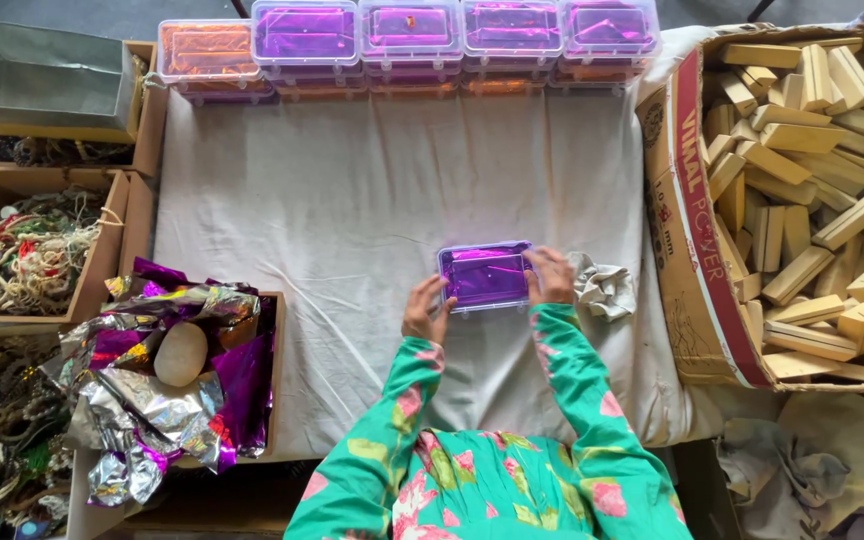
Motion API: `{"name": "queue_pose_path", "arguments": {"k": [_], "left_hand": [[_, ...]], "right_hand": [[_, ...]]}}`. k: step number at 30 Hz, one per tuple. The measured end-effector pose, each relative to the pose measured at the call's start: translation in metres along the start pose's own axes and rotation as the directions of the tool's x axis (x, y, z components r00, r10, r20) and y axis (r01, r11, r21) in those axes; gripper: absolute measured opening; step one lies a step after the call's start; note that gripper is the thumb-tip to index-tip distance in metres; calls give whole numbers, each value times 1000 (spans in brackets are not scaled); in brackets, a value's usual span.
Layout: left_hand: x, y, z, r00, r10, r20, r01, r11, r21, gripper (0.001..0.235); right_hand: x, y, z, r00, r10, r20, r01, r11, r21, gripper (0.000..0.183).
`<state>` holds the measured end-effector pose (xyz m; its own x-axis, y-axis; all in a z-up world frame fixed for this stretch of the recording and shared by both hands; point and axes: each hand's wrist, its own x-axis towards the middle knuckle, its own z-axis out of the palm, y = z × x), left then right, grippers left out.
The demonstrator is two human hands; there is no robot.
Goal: The person wraps a small wooden block in purple foil, then places it into a clear plastic container. They wipe the container with a cloth, close it, and place it with other containers. The person then wipes several other wooden blocks with the cloth.
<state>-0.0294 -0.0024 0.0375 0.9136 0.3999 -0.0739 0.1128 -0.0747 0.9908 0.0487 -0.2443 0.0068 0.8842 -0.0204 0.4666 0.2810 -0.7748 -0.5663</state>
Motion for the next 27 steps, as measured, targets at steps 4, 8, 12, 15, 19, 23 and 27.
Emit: {"name": "queue_pose_path", "arguments": {"k": [4, 8, 12, 15, 19, 23, 27], "left_hand": [[-5, -28, 2, 708, 672, 219, -667, 533, 521, 44], [-7, -16, -8, 693, 655, 303, -701, 512, 497, 42], [-10, 7, -20, 565, 715, 411, -813, 399, 424, 49], [-10, -14, -15, 627, 662, 411, -775, 480, 410, 48], [-10, -19, -10, 668, 655, 353, -737, 515, 438, 48], [-10, -18, -6, 695, 643, 322, -710, 541, 451, 47], [-9, -15, -6, 710, 623, 330, -696, 547, 465, 48]], "right_hand": [[-17, 4, 13, 989, -126, 74, 142, 952, -271, 43], [-23, -4, -2, 977, -176, 120, 191, 973, -131, 42], [-30, -2, -10, 935, -246, 256, 238, 969, 63, 74], [-29, -6, -15, 913, -257, 317, 255, 966, 48, 107], [-34, 5, -4, 918, -216, 333, 235, 972, -16, 108], [-34, 5, -4, 922, -254, 292, 270, 963, -15, 106], [-34, 1, -5, 929, -280, 243, 303, 951, -65, 105]]}}
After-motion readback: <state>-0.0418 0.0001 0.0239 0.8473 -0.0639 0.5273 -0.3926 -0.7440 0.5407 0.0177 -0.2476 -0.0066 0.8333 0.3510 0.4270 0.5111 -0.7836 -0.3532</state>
